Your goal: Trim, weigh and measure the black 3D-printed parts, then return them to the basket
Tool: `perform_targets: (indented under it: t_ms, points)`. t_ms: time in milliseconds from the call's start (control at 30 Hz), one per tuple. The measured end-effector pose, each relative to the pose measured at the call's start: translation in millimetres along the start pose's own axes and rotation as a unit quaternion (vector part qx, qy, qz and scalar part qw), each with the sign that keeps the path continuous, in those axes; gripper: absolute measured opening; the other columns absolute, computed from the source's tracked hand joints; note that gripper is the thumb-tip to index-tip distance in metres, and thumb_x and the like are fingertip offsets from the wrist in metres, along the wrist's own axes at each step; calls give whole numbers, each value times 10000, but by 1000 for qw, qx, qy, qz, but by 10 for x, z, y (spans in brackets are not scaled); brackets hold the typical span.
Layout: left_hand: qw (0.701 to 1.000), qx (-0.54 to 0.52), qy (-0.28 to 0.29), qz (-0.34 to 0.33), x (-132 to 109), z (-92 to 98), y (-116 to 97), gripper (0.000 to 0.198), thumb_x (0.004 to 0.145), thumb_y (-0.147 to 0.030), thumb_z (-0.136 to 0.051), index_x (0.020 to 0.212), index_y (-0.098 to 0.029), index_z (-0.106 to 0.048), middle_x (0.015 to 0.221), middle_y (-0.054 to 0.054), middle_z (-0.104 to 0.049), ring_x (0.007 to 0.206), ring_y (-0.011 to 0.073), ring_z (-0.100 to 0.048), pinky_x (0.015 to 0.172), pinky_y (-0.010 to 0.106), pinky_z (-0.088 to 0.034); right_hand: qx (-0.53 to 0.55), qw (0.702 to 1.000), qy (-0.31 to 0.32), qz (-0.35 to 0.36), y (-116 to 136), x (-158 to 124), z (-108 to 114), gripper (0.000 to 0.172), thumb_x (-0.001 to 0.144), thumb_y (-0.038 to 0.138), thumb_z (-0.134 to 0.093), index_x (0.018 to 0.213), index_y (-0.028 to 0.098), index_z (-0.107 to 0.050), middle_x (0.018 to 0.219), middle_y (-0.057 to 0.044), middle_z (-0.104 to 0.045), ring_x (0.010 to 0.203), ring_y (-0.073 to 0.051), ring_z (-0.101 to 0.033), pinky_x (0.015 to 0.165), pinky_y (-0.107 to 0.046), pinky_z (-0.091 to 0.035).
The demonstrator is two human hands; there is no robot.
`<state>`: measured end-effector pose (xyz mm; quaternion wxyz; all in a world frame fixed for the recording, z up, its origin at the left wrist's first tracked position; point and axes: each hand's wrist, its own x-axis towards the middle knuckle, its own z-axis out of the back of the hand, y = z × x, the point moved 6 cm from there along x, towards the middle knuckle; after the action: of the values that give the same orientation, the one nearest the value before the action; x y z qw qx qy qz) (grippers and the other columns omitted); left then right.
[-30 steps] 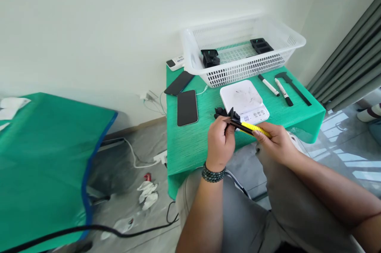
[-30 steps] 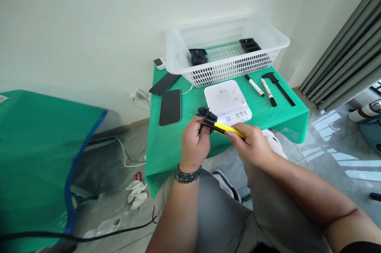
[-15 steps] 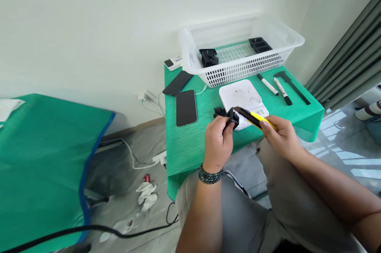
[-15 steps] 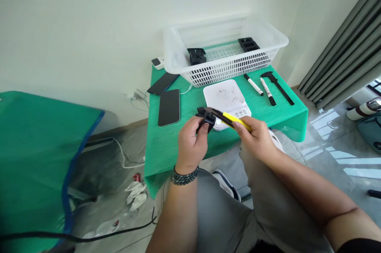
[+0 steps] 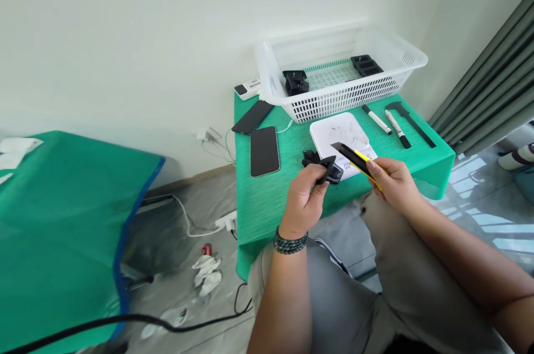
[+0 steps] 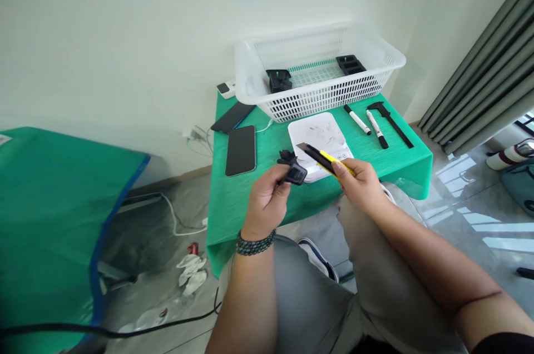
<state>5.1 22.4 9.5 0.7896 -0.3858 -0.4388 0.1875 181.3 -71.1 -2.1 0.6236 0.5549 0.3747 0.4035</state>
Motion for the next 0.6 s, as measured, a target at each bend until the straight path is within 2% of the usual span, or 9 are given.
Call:
perform_targets:
  t_ms: [67, 167, 267, 367, 500, 600]
  points:
    - [1000, -20, 4, -11, -5, 15, -27, 361, 1052, -508, -521, 923, -216, -691, 870, 58, -719, 785, 196, -640, 736, 318, -510, 24, 1000, -1, -8, -24, 22, 25, 668, 799, 858, -648, 600, 230, -531, 408, 44, -465, 320, -85, -351, 349, -251, -231]
    - [999, -33, 8, -5, -57, 30, -14, 361, 1037, -517, -551, 913, -218, -713, 868, 63, -725, 782, 197, -645, 735, 324, -526, 43, 998, 42, -24, -73, 47, 5, 673, 772, 868, -661, 609, 223, -561, 421, 42, -486, 310, -86, -359, 332, -243, -239]
    - [996, -85, -14, 16, -162, 52, 88, 423, 1000, -595, -578, 896, -221, -747, 896, 83, -741, 826, 225, -674, 764, 361, -557, 13, 1000, 10, -22, -100, 83, 70, 677, 754, 864, -682, 589, 222, -545, 421, 44, -478, 319, -83, -371, 333, -236, -239]
    - [980, -168, -90, 65, -234, 93, 276, 457, 926, -665, -660, 942, -223, -776, 930, 85, -761, 875, 246, -711, 794, 385, -589, 11, 999, -32, -7, -105, 121, 151, 664, 793, 844, -660, 594, 222, -540, 414, 44, -472, 313, -82, -375, 339, -239, -245]
    - [929, -268, -227, 120, -204, 176, 480, 425, 847, -651, -778, 1020, -263, -784, 950, 42, -786, 902, 202, -737, 827, 340, -605, 34, 996, -88, 4, -139, 189, 263, 636, 776, 816, -698, 616, 221, -540, 449, 45, -496, 328, -81, -414, 346, -232, -283]
    - [903, -307, -268, 136, -143, 209, 537, 417, 805, -636, -826, 982, -261, -782, 966, 43, -802, 912, 188, -743, 847, 322, -607, 60, 992, -110, -17, -223, 259, 324, 585, 721, 758, -772, 662, 225, -538, 488, 56, -518, 338, -87, -446, 340, -225, -296]
